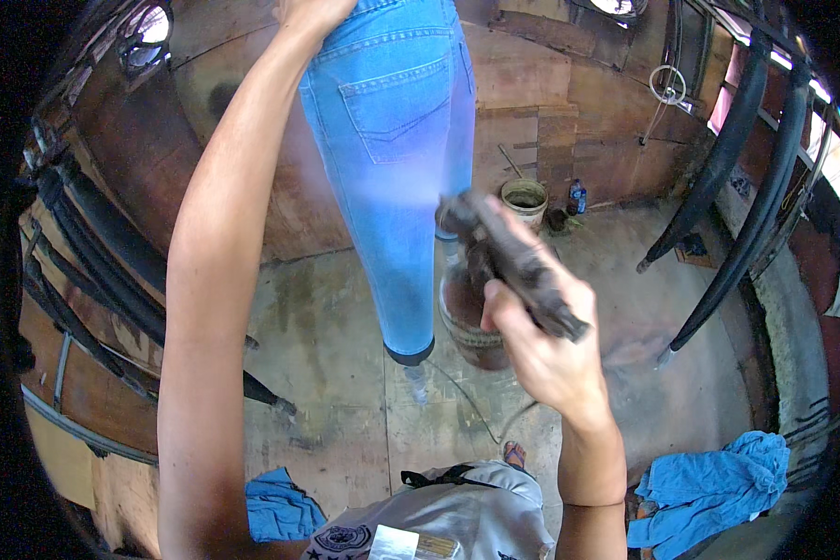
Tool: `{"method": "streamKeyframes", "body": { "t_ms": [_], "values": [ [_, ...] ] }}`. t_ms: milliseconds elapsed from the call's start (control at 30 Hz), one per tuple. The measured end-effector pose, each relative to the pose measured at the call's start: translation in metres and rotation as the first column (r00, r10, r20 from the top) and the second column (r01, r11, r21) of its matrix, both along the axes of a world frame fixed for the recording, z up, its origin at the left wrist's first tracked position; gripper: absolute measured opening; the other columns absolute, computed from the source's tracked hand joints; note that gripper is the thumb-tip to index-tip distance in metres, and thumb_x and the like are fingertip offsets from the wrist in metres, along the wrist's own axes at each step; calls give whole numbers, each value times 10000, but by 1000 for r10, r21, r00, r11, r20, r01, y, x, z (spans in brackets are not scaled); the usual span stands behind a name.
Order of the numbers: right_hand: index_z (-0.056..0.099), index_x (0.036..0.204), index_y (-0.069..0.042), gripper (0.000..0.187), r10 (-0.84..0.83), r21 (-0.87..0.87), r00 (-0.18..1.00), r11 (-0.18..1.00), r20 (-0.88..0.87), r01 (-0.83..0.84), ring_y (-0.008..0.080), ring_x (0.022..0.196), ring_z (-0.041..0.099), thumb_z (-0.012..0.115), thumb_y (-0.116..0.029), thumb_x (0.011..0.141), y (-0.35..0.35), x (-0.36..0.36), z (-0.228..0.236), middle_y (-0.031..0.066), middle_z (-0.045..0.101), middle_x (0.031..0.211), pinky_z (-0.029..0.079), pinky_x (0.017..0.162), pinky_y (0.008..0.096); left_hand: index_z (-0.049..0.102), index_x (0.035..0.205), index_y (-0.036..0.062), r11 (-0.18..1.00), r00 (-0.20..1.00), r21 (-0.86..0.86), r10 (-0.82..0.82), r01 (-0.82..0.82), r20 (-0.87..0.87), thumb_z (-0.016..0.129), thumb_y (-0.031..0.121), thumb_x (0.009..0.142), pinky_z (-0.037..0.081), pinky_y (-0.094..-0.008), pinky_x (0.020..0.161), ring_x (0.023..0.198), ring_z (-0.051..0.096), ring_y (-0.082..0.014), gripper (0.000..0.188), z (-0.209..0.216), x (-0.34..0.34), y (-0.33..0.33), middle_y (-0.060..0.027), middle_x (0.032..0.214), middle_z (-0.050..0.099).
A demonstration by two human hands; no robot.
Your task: The person repeatedly picks up light blue jeans, hangs them on a vertical pipe, and sprays them with a handheld spray gun. The person handles the jeans one at a time, adjusting their position before spraying and then removing them to repeat the process.
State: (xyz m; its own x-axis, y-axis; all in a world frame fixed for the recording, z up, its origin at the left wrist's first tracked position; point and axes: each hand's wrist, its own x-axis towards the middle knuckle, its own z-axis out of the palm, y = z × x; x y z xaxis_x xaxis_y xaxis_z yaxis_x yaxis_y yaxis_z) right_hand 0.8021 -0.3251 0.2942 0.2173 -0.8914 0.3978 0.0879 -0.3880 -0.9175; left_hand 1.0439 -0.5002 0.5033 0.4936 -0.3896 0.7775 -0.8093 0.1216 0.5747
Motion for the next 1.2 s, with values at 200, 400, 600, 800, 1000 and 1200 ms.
{"method": "streamKeyframes", "body": {
  "t_ms": [200, 400, 600, 800, 1000, 1200],
  "values": [
    [526, 1423, -40, 590, 69, 251, 879, 966, -472, 59, 102, 801, 647, 533, -20, 834, -36, 20, -62, 104, 709, 913, 517, 799, 286, 476, 1283, -198, 991, 991, -40, -126, 127, 36, 852, 575, 627, 487, -409, 1011, 1209, 600, -343, 1081, 2, 19, 11, -319, 1269, 597],
    [584, 1190, 90, 365, 97, -14, 992, 995, 86, -96, 78, 393, 433, 497, -72, 875, -36, 5, -16, 148, 719, 835, 352, 359, 229, 532, 1282, -127, 846, 846, -30, -532, 532, -13, 837, 481, 720, 522, -352, 902, 1044, 661, -247, 883, 1, 58, 26, -212, 1174, 670],
    [627, 975, 90, 199, 50, -128, 976, 991, 210, -24, 74, 390, 442, 508, -47, 893, -38, 6, 14, 133, 699, 747, 362, 367, 239, 544, 1318, -76, 772, 772, 35, -631, 634, -71, 772, 447, 815, 510, -332, 907, 1025, 638, -205, 760, 7, 88, 9, -144, 1184, 670],
    [588, 1330, -17, 513, 215, 159, 971, 967, -105, -197, 140, 605, 625, 529, -11, 821, -57, 15, -66, 66, 690, 736, 525, 604, 294, 607, 1269, -17, 662, 667, 86, -741, 745, -77, 683, 495, 858, 483, -364, 937, 1063, 631, -248, 661, 2, 113, -18, -156, 1180, 666],
    [693, 1069, 21, 297, 171, 373, 865, 928, -472, 20, 157, 719, 679, 589, -78, 809, -38, -13, -197, 80, 730, 774, 548, 694, 316, 463, 1432, -24, 519, 728, 601, -667, 607, -160, 653, 842, 683, 425, -554, 1057, 1274, 525, -381, 1161, 34, 116, 17, -259, 1417, 502],
    [617, 1339, -69, 550, 139, 635, 867, 737, -479, 233, 155, 732, 670, 591, -116, 792, -62, -80, -253, 112, 734, 788, 532, 718, 334, 702, 984, -37, 696, 826, 655, -158, -296, 542, 627, 639, 875, 610, -428, 571, 695, 736, -295, 689, 134, 29, 50, -190, 753, 720]
  ]
}}
